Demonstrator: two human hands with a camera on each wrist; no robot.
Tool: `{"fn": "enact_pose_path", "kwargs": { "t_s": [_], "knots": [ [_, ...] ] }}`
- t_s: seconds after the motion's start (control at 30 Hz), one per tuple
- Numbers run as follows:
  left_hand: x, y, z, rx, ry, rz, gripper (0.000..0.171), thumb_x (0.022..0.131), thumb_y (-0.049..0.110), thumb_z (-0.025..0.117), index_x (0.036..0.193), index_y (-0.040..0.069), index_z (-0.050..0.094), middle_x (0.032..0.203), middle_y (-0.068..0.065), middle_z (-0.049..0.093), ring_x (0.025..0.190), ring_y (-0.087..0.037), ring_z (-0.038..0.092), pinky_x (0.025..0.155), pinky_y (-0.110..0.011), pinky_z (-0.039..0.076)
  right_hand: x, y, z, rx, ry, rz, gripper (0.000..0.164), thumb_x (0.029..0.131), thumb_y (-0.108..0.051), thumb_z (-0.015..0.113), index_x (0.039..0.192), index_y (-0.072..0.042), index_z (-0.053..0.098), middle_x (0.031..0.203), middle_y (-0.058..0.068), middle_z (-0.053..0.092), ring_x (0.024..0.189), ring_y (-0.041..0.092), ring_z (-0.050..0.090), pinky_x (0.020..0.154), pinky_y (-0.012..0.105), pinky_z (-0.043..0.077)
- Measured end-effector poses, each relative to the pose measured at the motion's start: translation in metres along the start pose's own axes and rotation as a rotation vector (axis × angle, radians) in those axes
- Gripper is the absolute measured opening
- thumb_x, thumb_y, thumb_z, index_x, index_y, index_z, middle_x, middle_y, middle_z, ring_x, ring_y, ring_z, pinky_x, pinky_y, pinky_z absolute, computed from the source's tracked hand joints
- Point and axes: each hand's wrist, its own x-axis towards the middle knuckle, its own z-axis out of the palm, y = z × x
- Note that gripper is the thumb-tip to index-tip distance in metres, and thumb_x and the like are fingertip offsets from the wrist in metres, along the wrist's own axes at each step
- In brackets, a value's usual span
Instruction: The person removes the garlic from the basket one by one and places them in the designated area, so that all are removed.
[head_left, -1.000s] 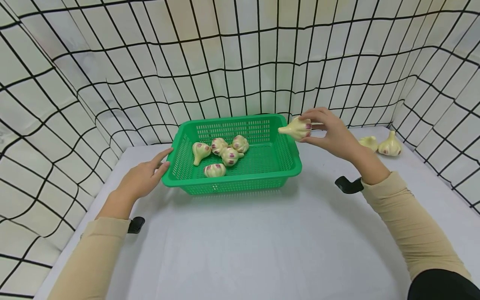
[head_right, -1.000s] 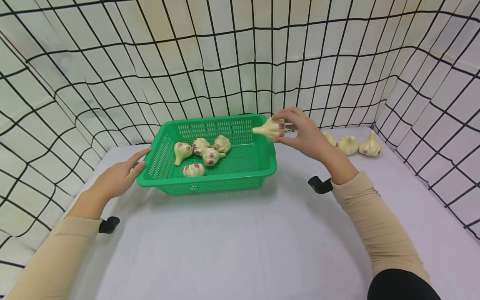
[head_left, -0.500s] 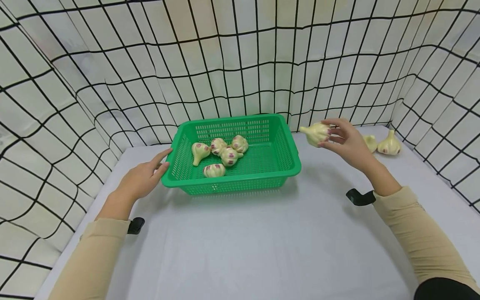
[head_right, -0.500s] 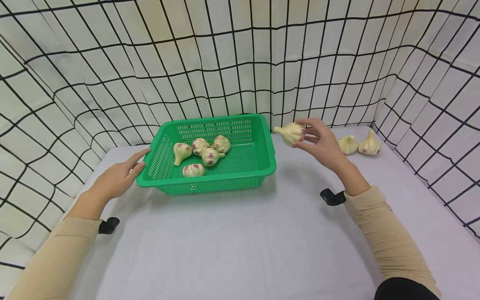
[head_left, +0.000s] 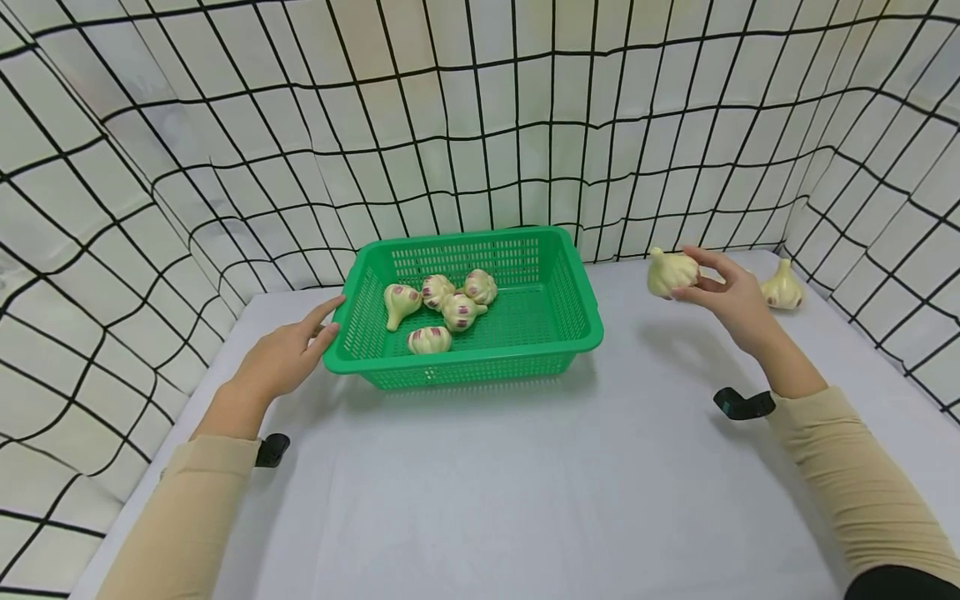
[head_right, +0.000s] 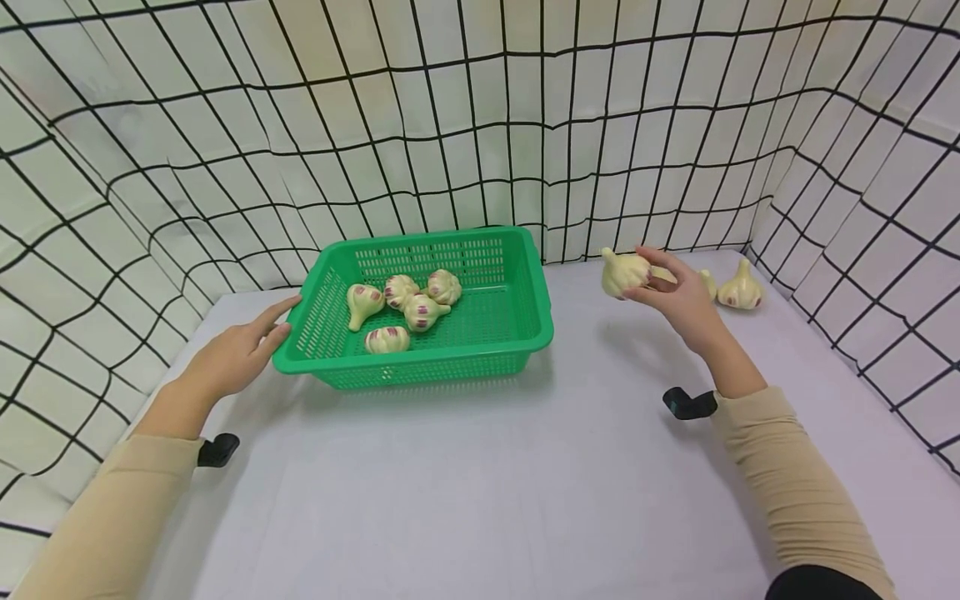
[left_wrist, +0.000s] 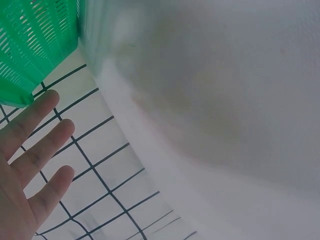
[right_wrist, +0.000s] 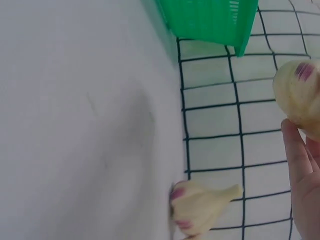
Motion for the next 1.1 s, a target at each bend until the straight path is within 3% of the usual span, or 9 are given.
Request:
{"fn": "enact_pose_path", "kwargs": {
  "t_s": [0.17,0.37,0.53,0.73,0.83,0.97,1.03,1.1],
  "knots": [
    [-0.001,0.001,-0.001,-0.002,0.000,-0.003,0.064,0.112,0.051,0.024,0.165,0.018,0.019,0.140,-0.029,0.056,0.118,-0.054,0.058,0.088,-0.066,0.048,0.001,0.012,-0.014,-0.097,-0.039,0.058,0.065,0.098,-0.013,0.072,0.157,-0.014,0.044,0.162,0.018,0.025,0.115,-0.006,0.054,0.091,0.010,0.044],
    [-0.001,0.001,-0.001,-0.002,-0.003,-0.003,0.064,0.112,0.051,0.024,0.165,0.018,0.019,0.140,-0.031,0.056,0.117,-0.054,0.058,0.087,-0.066,0.048,-0.001,0.026,-0.030,-0.185,-0.090,0.120,0.069,0.099,-0.017,0.072,0.157,-0.001,0.038,0.160,0.016,0.030,0.116,-0.006,0.052,0.092,0.010,0.044],
    [-0.001,0.001,-0.001,0.001,-0.004,-0.003,0.063,0.112,0.051,0.024,0.165,0.018,0.019,0.139,-0.031,0.056,0.116,-0.053,0.059,0.086,-0.065,0.049,-0.003,0.037,-0.045,-0.301,-0.123,0.173,0.072,0.100,-0.028,0.071,0.158,-0.003,0.036,0.161,0.016,0.031,0.118,-0.001,0.049,0.088,0.009,0.042],
    [-0.001,0.001,-0.002,-0.002,-0.002,-0.007,0.064,0.111,0.052,0.024,0.165,0.018,0.019,0.140,-0.031,0.056,0.115,-0.053,0.060,0.085,-0.065,0.049,-0.004,0.045,-0.059,-0.353,-0.148,0.213,0.074,0.100,-0.031,0.070,0.158,-0.002,0.034,0.160,0.021,0.030,0.109,-0.006,0.047,0.086,0.010,0.041],
    [-0.001,0.001,-0.002,-0.002,-0.004,-0.011,0.064,0.111,0.052,0.024,0.165,0.019,0.019,0.140,-0.031,0.056,0.116,-0.053,0.060,0.085,-0.064,0.050,-0.005,0.048,-0.062,-0.368,-0.158,0.224,0.076,0.100,-0.032,0.069,0.158,0.002,0.032,0.161,0.024,0.029,0.127,0.014,0.046,0.091,0.015,0.040],
    [-0.001,0.001,-0.002,-0.004,-0.006,-0.012,0.064,0.111,0.052,0.024,0.165,0.019,0.018,0.140,-0.031,0.056,0.116,-0.053,0.059,0.085,-0.065,0.049,-0.004,0.052,-0.066,-0.390,-0.164,0.235,0.076,0.100,-0.031,0.069,0.156,0.005,0.032,0.162,0.027,0.026,0.146,0.044,0.022,0.104,0.037,0.037],
    [-0.001,0.001,-0.001,-0.004,-0.007,-0.012,0.064,0.111,0.052,0.024,0.165,0.019,0.018,0.140,-0.031,0.056,0.116,-0.053,0.059,0.085,-0.065,0.049,-0.004,0.055,-0.068,-0.399,-0.168,0.242,0.076,0.100,-0.030,0.069,0.156,0.005,0.032,0.162,0.028,0.025,0.147,0.046,0.019,0.105,0.045,0.034],
    [-0.001,0.001,-0.001,-0.003,-0.007,-0.012,0.064,0.111,0.052,0.024,0.165,0.019,0.018,0.140,-0.031,0.056,0.116,-0.053,0.059,0.085,-0.065,0.049,-0.003,0.057,-0.069,-0.410,-0.169,0.246,0.075,0.101,-0.029,0.069,0.156,0.005,0.032,0.162,0.028,0.025,0.146,0.046,0.020,0.101,0.038,0.036]
  ]
}}
